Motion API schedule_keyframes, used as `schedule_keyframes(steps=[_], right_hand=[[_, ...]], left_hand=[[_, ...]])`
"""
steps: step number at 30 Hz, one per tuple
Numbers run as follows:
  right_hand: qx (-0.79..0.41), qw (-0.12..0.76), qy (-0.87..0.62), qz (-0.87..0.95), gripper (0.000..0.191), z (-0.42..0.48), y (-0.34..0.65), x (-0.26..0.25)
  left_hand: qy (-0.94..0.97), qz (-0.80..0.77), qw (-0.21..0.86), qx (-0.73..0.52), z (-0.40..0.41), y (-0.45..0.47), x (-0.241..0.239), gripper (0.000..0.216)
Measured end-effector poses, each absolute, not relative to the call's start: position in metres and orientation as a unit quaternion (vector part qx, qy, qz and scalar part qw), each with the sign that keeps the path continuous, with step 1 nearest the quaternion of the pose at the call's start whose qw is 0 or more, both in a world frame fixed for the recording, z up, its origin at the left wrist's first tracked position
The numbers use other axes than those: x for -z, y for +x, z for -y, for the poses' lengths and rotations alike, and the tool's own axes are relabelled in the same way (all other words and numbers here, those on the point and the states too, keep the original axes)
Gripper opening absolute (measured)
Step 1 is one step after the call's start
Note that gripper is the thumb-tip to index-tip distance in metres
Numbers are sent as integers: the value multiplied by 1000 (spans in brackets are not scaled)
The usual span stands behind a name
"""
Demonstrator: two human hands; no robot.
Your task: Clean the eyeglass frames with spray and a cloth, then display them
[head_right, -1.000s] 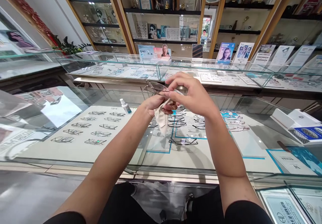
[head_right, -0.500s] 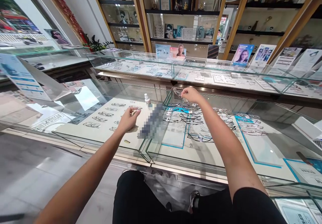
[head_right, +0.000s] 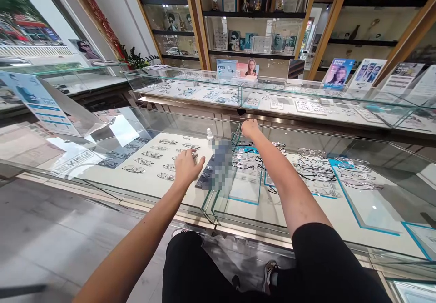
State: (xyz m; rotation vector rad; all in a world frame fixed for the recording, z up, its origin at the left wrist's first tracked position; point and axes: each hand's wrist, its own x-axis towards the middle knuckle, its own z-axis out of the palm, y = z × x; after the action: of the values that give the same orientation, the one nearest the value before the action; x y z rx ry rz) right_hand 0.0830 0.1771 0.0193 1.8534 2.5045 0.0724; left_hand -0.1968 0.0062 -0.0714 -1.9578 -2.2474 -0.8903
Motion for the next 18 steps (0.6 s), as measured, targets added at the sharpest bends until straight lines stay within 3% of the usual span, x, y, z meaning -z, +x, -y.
schedule_keyframes(steps=[2, 7, 12, 18], right_hand=[[-31, 26, 594, -803, 17, -180, 76, -13], [-50, 38, 597, -800, 41, -178, 67, -10], [-45, 4, 588, -808, 22, -155, 77, -21], [-49, -60, 553, -829, 32, -85, 113, -34]], left_hand=[[-634, 719, 22, 283, -6, -197, 73, 46], [-634, 719, 25, 286, -7, -196, 75, 41], [-638, 708, 23, 301, -7, -195, 72, 43], [-631, 698, 40, 336, -5, -188, 64, 48]])
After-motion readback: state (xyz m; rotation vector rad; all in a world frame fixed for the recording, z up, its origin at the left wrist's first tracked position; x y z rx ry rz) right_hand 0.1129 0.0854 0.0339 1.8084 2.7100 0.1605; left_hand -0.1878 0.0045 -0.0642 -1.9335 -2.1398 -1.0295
